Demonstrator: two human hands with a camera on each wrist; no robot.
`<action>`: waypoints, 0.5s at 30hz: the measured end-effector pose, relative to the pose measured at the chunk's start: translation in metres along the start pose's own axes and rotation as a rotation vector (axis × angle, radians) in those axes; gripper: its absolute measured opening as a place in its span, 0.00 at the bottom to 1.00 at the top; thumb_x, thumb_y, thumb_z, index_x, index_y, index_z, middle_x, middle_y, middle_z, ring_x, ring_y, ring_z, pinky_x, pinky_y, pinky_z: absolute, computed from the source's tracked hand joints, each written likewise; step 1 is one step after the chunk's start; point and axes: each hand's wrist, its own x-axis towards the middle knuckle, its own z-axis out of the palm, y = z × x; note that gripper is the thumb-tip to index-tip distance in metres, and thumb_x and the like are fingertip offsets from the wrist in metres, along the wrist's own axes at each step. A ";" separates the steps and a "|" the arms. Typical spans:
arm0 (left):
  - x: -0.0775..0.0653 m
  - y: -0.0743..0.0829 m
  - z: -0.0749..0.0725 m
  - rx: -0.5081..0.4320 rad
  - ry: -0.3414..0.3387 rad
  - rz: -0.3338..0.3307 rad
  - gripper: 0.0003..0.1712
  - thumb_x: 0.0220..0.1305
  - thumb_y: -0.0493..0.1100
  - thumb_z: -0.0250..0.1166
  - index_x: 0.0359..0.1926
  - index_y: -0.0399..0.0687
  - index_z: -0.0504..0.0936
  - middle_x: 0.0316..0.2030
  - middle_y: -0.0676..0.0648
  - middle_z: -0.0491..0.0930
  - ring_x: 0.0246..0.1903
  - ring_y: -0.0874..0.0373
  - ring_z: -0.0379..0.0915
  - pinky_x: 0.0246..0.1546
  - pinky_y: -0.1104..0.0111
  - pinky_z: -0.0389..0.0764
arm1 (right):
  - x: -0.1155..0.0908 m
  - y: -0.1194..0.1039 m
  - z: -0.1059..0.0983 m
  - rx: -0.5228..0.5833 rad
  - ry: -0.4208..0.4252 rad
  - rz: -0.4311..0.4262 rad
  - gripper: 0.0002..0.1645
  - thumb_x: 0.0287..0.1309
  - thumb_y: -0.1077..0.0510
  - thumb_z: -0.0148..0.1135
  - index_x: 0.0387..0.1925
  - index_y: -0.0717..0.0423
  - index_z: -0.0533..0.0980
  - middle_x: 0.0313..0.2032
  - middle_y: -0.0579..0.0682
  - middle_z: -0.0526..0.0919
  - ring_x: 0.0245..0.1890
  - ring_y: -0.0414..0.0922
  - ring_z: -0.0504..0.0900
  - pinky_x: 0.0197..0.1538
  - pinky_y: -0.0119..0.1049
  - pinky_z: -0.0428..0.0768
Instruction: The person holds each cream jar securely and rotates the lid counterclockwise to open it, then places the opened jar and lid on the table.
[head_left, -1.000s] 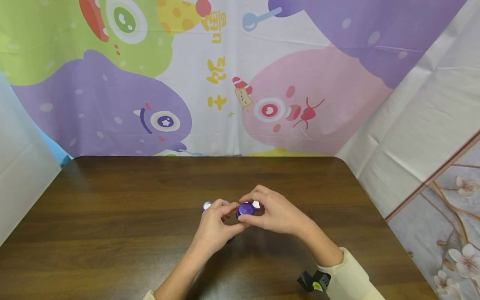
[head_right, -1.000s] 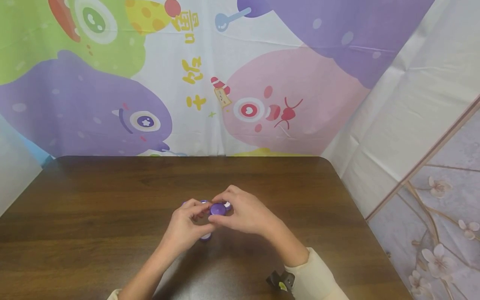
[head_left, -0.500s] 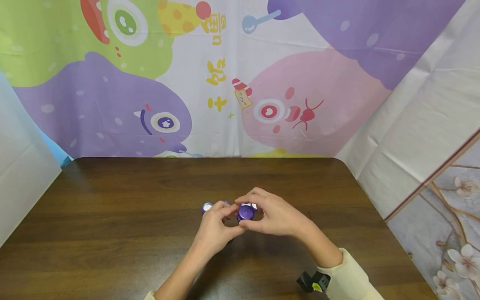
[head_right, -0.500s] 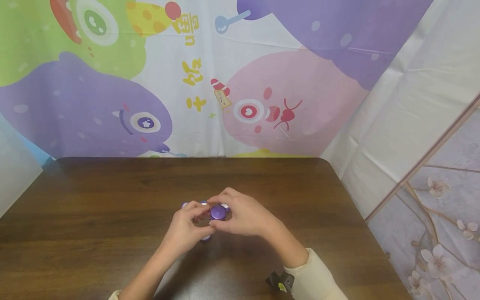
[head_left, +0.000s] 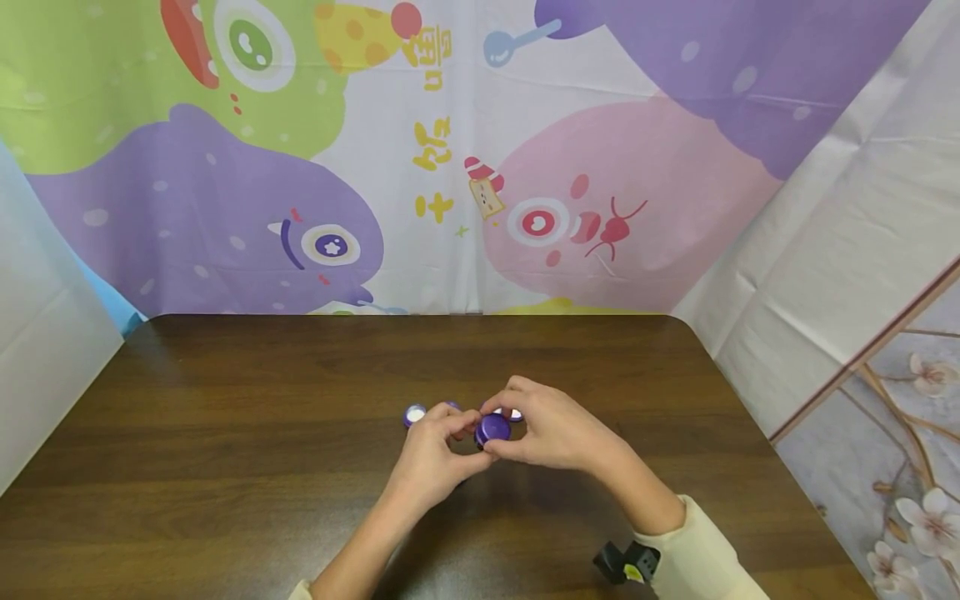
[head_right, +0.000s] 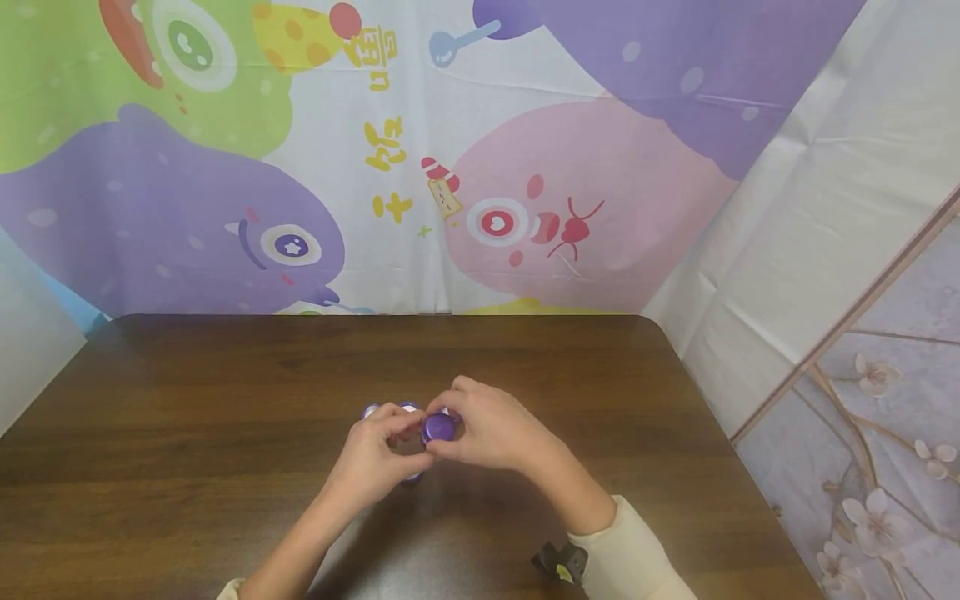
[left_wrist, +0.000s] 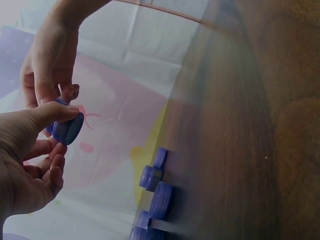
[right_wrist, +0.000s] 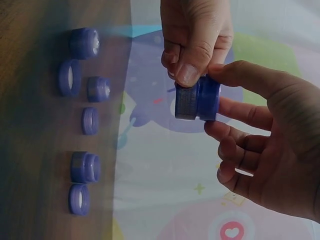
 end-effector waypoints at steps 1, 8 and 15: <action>0.000 0.000 0.000 -0.001 -0.001 -0.001 0.22 0.43 0.41 0.75 0.42 0.42 0.84 0.33 0.50 0.78 0.35 0.58 0.74 0.39 0.65 0.80 | 0.000 0.000 0.000 0.008 -0.002 -0.005 0.19 0.48 0.49 0.69 0.44 0.48 0.80 0.34 0.41 0.75 0.30 0.33 0.72 0.34 0.25 0.74; 0.001 -0.002 0.000 -0.008 -0.005 -0.019 0.21 0.43 0.43 0.76 0.41 0.44 0.85 0.31 0.50 0.77 0.34 0.55 0.73 0.36 0.64 0.79 | -0.004 0.006 -0.001 0.067 -0.015 -0.012 0.21 0.45 0.55 0.70 0.44 0.52 0.75 0.38 0.43 0.76 0.36 0.38 0.75 0.40 0.27 0.77; 0.001 -0.003 -0.001 0.034 -0.012 -0.043 0.20 0.41 0.43 0.76 0.39 0.42 0.85 0.31 0.49 0.78 0.33 0.55 0.74 0.33 0.72 0.75 | -0.015 0.022 0.001 0.142 0.001 0.068 0.22 0.45 0.57 0.68 0.44 0.52 0.72 0.37 0.45 0.76 0.30 0.38 0.72 0.32 0.27 0.74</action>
